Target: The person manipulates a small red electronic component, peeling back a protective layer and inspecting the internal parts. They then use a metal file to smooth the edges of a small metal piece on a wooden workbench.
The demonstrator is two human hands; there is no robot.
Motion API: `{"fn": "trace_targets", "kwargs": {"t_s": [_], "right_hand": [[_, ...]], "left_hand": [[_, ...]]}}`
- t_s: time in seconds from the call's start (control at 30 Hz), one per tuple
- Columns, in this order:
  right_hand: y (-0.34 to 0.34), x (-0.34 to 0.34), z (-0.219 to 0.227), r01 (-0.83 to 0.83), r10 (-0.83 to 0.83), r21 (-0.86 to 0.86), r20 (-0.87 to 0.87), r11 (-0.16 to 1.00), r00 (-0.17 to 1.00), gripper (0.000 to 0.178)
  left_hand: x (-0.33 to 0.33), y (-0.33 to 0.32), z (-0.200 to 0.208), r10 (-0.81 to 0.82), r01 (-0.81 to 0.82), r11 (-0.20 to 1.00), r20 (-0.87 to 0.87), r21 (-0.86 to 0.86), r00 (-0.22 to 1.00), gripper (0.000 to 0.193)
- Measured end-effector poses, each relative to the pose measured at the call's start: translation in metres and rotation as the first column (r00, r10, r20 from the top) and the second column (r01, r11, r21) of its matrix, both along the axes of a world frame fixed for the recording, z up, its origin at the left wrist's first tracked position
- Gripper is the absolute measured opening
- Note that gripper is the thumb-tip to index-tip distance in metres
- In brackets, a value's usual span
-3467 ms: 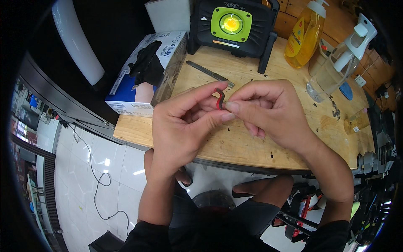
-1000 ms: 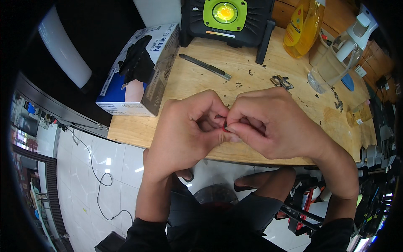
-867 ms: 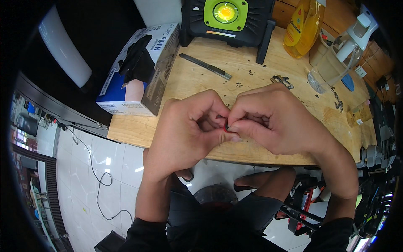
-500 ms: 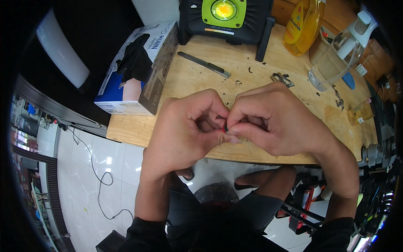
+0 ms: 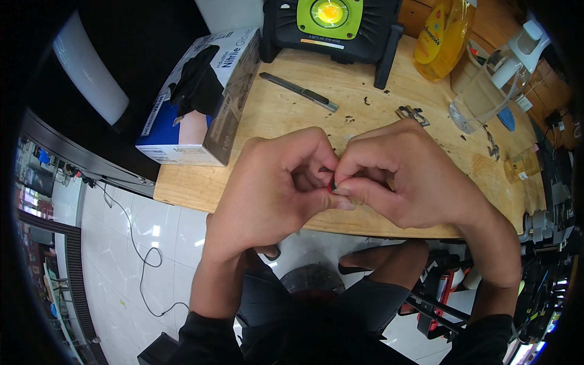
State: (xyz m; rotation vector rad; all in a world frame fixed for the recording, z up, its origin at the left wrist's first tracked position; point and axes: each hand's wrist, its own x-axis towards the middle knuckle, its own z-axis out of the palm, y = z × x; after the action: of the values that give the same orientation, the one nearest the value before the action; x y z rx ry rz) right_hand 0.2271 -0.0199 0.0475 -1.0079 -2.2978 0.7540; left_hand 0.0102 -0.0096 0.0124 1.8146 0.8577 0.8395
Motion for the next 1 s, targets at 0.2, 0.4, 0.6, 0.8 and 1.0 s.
{"fn": "trace_targets", "kwargs": {"t_s": [0.2, 0.4, 0.6, 0.8, 1.0], "right_hand": [[-0.008, -0.010, 0.003, 0.101, -0.102, -0.040, -0.017, 0.994, 0.995, 0.008], [-0.007, -0.008, 0.006, 0.091, -0.094, -0.112, -0.022, 0.990, 0.995, 0.007], [-0.002, -0.001, 0.006, 0.014, -0.023, -0.165, -0.058, 0.986, 0.998, 0.007], [-0.005, -0.003, 0.008, 0.053, -0.055, -0.154, -0.008, 0.987, 0.998, 0.008], [-0.008, -0.009, 0.005, 0.087, -0.087, -0.076, 0.000, 0.993, 0.996, 0.011]], "left_hand": [[0.000, -0.002, 0.003, 0.006, -0.006, 1.000, -0.007, 0.013, 1.000, 0.035], [0.000, -0.002, 0.000, 0.028, -0.028, 0.999, 0.007, 0.025, 1.000, 0.033], [0.000, -0.002, 0.001, 0.022, -0.021, 0.999, 0.011, -0.031, 1.000, 0.032], [0.000, -0.002, 0.000, 0.021, -0.021, 1.000, -0.007, -0.019, 1.000, 0.033], [-0.001, -0.003, -0.002, 0.040, -0.040, 0.999, 0.017, 0.022, 0.999, 0.031]]}}
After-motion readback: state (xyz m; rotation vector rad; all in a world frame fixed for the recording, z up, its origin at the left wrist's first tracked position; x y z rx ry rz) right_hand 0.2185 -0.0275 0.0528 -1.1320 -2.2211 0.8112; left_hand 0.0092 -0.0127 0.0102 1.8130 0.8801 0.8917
